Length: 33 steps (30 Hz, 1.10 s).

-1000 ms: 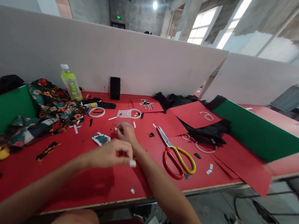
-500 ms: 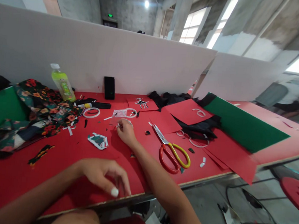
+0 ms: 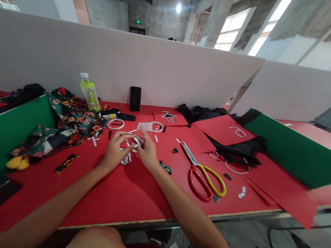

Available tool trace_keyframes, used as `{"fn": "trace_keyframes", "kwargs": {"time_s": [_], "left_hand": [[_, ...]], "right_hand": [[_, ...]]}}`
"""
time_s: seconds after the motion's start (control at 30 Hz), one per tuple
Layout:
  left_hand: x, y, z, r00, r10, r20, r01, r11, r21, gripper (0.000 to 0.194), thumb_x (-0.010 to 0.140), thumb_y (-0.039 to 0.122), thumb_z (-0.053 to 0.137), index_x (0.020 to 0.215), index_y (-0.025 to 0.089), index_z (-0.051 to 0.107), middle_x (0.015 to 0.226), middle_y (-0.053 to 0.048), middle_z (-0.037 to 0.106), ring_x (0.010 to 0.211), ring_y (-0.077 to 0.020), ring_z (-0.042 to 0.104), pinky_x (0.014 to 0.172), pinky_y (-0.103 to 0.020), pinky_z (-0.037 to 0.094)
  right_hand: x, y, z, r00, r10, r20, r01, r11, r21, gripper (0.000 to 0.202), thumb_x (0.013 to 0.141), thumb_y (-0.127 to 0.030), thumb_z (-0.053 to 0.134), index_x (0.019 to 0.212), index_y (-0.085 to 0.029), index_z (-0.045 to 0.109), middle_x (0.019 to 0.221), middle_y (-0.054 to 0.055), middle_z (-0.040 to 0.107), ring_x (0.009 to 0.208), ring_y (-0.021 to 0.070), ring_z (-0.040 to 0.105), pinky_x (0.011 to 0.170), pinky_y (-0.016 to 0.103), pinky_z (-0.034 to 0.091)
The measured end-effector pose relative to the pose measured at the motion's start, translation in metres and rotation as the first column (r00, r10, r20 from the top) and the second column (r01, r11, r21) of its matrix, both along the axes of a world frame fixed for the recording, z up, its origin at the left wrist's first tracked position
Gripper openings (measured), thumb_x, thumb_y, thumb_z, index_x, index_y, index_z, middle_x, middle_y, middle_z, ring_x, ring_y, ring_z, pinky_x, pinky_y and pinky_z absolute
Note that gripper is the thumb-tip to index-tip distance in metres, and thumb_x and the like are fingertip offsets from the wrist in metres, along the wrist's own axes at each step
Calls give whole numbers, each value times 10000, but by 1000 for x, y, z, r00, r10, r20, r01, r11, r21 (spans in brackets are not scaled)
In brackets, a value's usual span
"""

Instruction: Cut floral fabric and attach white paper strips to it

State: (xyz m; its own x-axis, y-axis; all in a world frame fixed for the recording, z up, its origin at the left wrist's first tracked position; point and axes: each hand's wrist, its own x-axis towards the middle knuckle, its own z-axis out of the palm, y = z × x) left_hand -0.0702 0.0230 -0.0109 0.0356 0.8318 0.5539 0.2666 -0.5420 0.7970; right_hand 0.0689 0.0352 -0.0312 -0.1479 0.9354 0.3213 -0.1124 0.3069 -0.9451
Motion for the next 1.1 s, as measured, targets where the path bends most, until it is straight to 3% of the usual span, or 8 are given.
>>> {"fn": "trace_keyframes", "kwargs": {"time_s": [0.13, 0.4, 0.53, 0.63, 0.7, 0.8, 0.87, 1.1], "left_hand": [[3, -3, -3, 999, 32, 11, -32, 999, 16, 225, 732, 250, 700, 957, 253, 688, 1008, -58, 589, 1006, -221, 552, 929, -341, 416], [0, 2, -11, 993, 107, -50, -94, 971, 220, 184, 778, 227, 657, 959, 234, 692, 1011, -57, 601, 980, -196, 587, 904, -358, 473], [1, 2, -16, 994, 88, -72, -66, 961, 269, 107, 797, 185, 627, 885, 210, 681, 1033, -62, 589, 987, -178, 593, 902, -359, 491], [3, 2, -18, 999, 48, -23, -42, 981, 191, 36, 781, 181, 633, 808, 194, 653, 1032, -66, 569, 994, -178, 592, 862, -339, 516], [4, 2, -20, 997, 44, 62, -51, 993, 108, 92, 752, 207, 662, 834, 190, 623, 1006, -63, 565, 959, -172, 602, 807, -313, 536], [6, 2, -23, 966, 127, 225, -120, 992, -42, 279, 710, 254, 705, 949, 184, 579, 912, -51, 605, 870, -160, 618, 764, -293, 527], [6, 1, -25, 945, 171, 279, -136, 981, -141, 279, 711, 293, 701, 931, 166, 585, 840, -50, 640, 805, -158, 626, 735, -280, 510], [8, 1, -20, 898, 106, 428, 16, 962, -273, 213, 685, 349, 686, 742, 146, 656, 649, -15, 650, 618, -129, 589, 602, -228, 445]], "right_hand": [[-3, -4, 0, 1000, -24, 20, 24, 999, -29, 744, 729, -155, 577, 1405, -274, 292, 1139, 33, 668, 974, 195, 649, 754, 342, 573], [-10, -15, -3, 999, 26, 44, -30, 995, 99, 837, 770, -97, 523, 1468, -283, 99, 1350, 83, 517, 1191, 184, 537, 943, 368, 485], [-8, -15, -2, 991, -53, 125, 23, 973, 231, 818, 799, -73, 472, 1471, -264, 46, 1398, 98, 459, 1277, 172, 439, 1030, 386, 399], [-6, -15, -2, 967, -151, 203, 79, 943, 324, 793, 799, -43, 436, 1467, -259, 68, 1410, 108, 440, 1258, 182, 460, 1025, 393, 407], [-7, -16, -1, 947, -197, 252, 93, 923, 373, 777, 802, -38, 421, 1463, -266, 83, 1407, 106, 444, 1225, 189, 497, 993, 386, 445], [-12, -19, -2, 915, -269, 300, 118, 891, 439, 715, 841, -70, 410, 1456, -279, 110, 1379, 91, 483, 1177, 189, 544, 935, 366, 500], [-15, -20, -4, 892, -324, 315, 148, 869, 472, 657, 872, -105, 405, 1450, -270, 141, 1346, 90, 519, 1173, 191, 548, 913, 357, 518], [-18, -16, -12, 859, -386, 337, 156, 823, 546, 577, 899, -129, 381, 1433, -266, 213, 1334, 67, 534, 1152, 161, 562, 901, 306, 533]]}}
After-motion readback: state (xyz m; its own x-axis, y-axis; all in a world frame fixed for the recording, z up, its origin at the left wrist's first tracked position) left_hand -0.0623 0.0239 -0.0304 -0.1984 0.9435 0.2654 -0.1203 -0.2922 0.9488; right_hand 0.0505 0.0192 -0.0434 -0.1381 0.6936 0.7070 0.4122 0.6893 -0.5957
